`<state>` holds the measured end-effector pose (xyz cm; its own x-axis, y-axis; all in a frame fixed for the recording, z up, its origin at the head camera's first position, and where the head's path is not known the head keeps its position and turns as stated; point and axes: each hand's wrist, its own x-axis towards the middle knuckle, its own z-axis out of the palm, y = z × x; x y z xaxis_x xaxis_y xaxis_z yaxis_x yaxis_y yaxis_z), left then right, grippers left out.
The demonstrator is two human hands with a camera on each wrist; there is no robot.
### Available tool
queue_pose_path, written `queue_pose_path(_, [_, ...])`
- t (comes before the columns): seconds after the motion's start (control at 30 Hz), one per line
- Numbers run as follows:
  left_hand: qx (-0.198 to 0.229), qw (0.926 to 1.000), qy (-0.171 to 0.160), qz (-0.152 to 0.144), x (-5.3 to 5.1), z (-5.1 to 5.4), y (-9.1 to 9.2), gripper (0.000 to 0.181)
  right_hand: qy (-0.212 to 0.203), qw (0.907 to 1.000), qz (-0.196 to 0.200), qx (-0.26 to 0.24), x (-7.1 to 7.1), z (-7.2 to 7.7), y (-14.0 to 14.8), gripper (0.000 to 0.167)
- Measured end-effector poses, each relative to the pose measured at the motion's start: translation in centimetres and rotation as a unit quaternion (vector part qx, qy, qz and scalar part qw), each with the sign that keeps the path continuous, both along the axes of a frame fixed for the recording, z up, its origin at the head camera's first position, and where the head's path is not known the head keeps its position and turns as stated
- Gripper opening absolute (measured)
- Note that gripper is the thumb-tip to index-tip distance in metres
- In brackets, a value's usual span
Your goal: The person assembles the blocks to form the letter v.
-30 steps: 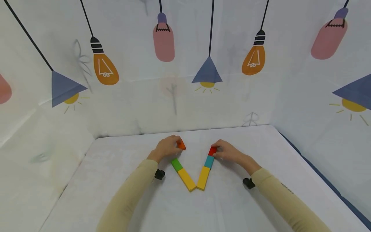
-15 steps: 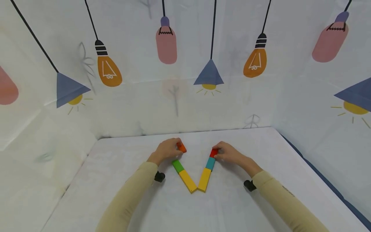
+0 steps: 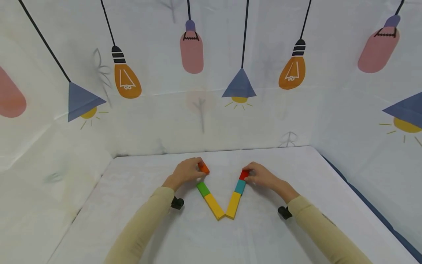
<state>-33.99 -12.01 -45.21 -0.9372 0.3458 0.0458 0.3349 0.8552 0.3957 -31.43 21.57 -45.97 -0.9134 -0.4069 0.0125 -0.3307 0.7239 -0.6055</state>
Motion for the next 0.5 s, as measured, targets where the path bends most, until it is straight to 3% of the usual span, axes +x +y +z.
queue_pose_path(0.27, [0.027, 0.9995, 0.003, 0.015, 0.3, -0.4, -0.9, 0.027, 0.008, 0.9999, 0.008, -0.004, 0.0, 0.0, -0.1, 0.04])
queue_pose_path(0.5, [0.056, 0.9984, 0.0, 0.007, 0.8, -0.5, -1.2, 0.026, 0.009, 0.9999, 0.005, 0.003, 0.0, 0.0, 0.0, 0.04])
